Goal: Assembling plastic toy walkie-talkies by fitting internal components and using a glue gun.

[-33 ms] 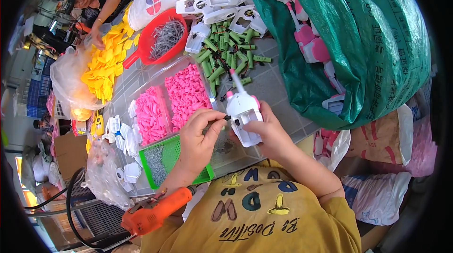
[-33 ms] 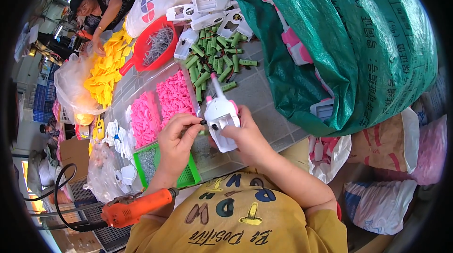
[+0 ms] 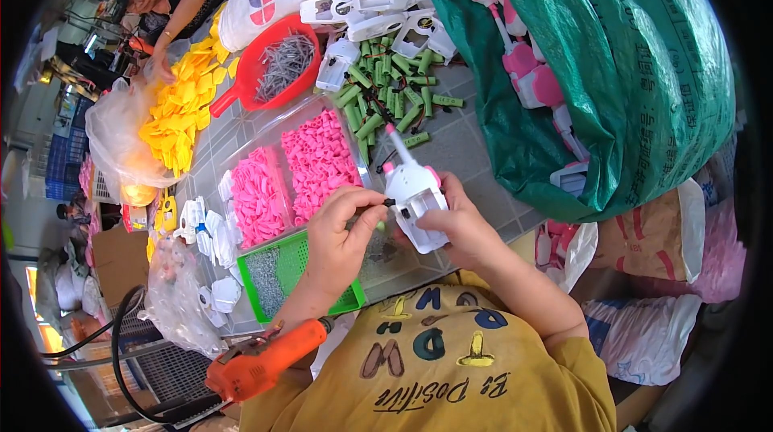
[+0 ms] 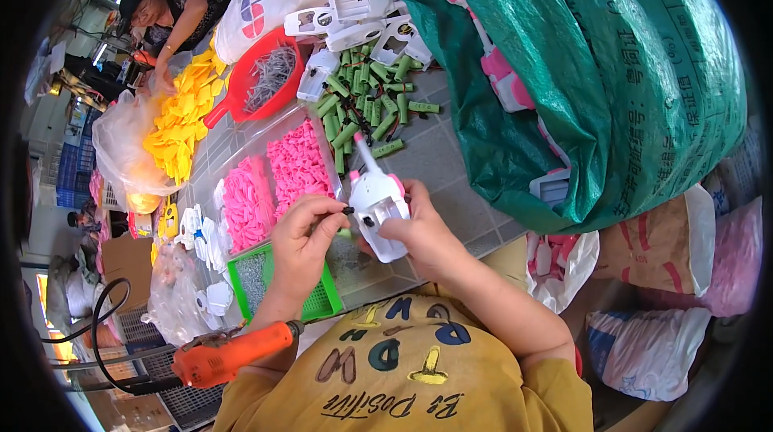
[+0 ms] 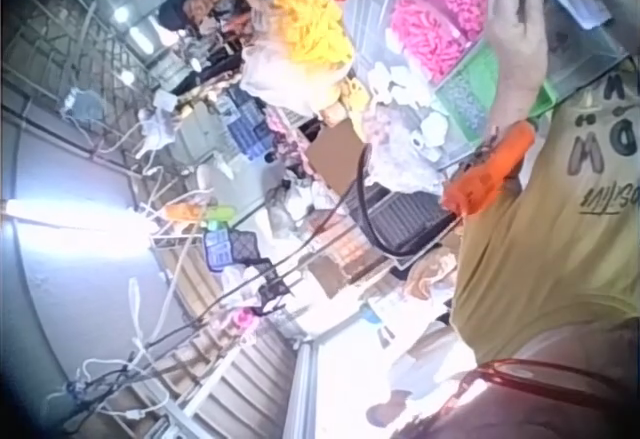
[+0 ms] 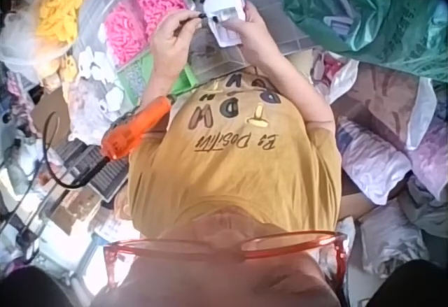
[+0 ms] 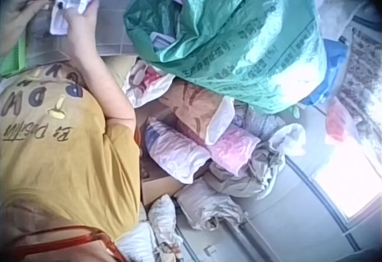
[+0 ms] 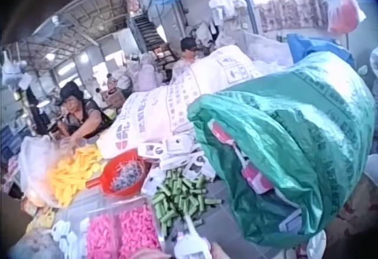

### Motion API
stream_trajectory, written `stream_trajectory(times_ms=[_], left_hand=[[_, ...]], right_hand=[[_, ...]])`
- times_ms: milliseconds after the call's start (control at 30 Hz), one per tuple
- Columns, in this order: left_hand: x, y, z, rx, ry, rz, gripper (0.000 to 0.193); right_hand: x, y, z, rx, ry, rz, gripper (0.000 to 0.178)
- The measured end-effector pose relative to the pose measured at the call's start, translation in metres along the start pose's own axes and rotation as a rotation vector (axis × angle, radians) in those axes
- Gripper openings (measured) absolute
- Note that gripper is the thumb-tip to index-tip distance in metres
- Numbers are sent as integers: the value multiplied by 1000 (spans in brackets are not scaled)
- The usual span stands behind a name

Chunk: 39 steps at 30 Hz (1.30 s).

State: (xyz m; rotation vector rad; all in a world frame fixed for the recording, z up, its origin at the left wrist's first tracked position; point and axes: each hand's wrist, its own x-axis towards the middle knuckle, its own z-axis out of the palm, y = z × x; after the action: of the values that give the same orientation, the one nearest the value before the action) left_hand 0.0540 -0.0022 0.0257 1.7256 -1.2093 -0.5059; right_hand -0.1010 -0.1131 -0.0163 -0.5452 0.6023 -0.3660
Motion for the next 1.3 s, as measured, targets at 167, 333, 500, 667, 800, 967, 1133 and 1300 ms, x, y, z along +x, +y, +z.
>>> stream_trajectory(times_ms=[167, 333, 500, 667, 800, 967, 1133, 1300], left_hand=[[-5, -9, -2, 25, -194, 1, 12], [-8, -13, 5, 35, -301, 24, 14], [-8, -18, 16, 70, -257, 49, 15], [-7, -14, 25, 119, -255, 83, 14], [-4, -5, 34, 150, -295, 161, 14], [-2, -9, 46, 148, -262, 221, 15], [1, -9, 55, 88, -221, 163, 15], [1, -3, 49, 111, -165, 194, 17]], right_hand=[[3, -12, -37, -542, -112, 145, 64], [10, -5, -58, -777, -195, -132, 51], [8, 5, -59, -1171, 3, -559, 56], [-1, -8, -62, -1226, -12, -612, 57], [-5, -20, -79, -1184, -74, -534, 52], [-17, -35, -79, -437, -116, -23, 73], [-21, -4, -81, -350, -48, -221, 95], [-20, 2, -76, -277, -34, -269, 85]])
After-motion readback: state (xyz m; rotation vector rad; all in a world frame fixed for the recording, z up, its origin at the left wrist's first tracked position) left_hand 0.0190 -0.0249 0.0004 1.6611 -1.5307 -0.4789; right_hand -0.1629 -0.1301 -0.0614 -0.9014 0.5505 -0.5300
